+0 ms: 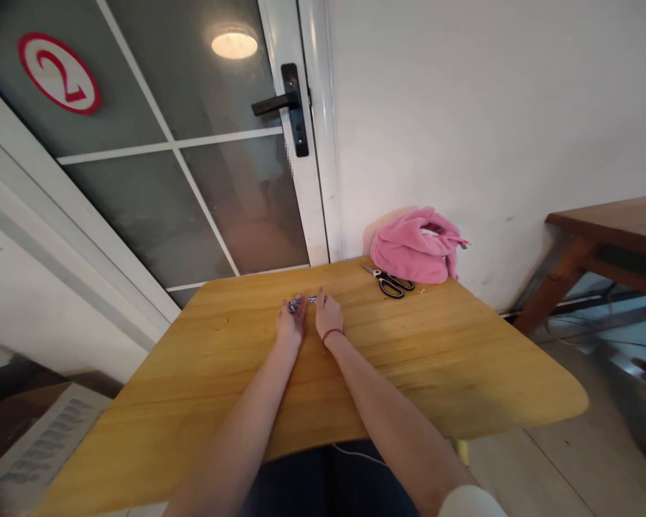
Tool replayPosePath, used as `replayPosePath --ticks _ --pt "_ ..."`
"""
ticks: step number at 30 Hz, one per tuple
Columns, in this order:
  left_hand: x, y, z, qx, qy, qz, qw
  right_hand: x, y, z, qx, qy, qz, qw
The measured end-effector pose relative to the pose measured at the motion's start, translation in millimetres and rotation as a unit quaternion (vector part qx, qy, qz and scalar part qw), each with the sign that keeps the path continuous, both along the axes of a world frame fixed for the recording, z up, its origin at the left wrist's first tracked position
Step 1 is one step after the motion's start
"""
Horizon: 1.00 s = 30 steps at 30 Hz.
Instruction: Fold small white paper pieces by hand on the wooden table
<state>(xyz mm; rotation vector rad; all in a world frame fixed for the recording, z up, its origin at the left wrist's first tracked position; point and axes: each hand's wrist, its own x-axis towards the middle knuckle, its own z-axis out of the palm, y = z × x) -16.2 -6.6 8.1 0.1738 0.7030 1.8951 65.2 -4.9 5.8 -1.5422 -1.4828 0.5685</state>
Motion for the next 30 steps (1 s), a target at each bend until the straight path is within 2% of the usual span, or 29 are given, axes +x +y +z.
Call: replayPosePath --ticks 4,8,12,15,19,26,30 --pt "14.2 -4.9 1.8 -0.005 0.012 -0.065 0.998 4.7 4.7 -1.9 0.000 0.027 -0.025 0.999" --pt "25.6 -8.1 -3.4 0.022 0.076 -0.101 0.992 8.7 6.9 -0.8 -0.002 0.042 -0.021 0.999" --pt "29.3 -9.0 -8.2 0.046 0.114 -0.085 0.989 8.7 4.3 3.0 -0.039 0.001 -0.004 0.999" --pt "28.3 -9.5 -7.1 0.052 0.107 -0.065 0.991 6.4 0.6 5.3 -0.045 -0.037 0.019 0.998" --pt "26.5 -9.3 -3.7 0.056 0.085 -0.077 0.992 3.1 -4.2 7.3 -0.043 -0.084 0.038 0.995" --pt "21.7 -5.8 -4.2 0.010 0.028 -0.080 0.996 -2.1 -12.1 11.8 -0.046 -0.149 0.090 0.984" --pt "17.2 -4.0 -4.9 -0.023 0.033 -0.088 0.995 -4.8 -15.1 13.4 -0.052 -0.197 0.101 0.974"
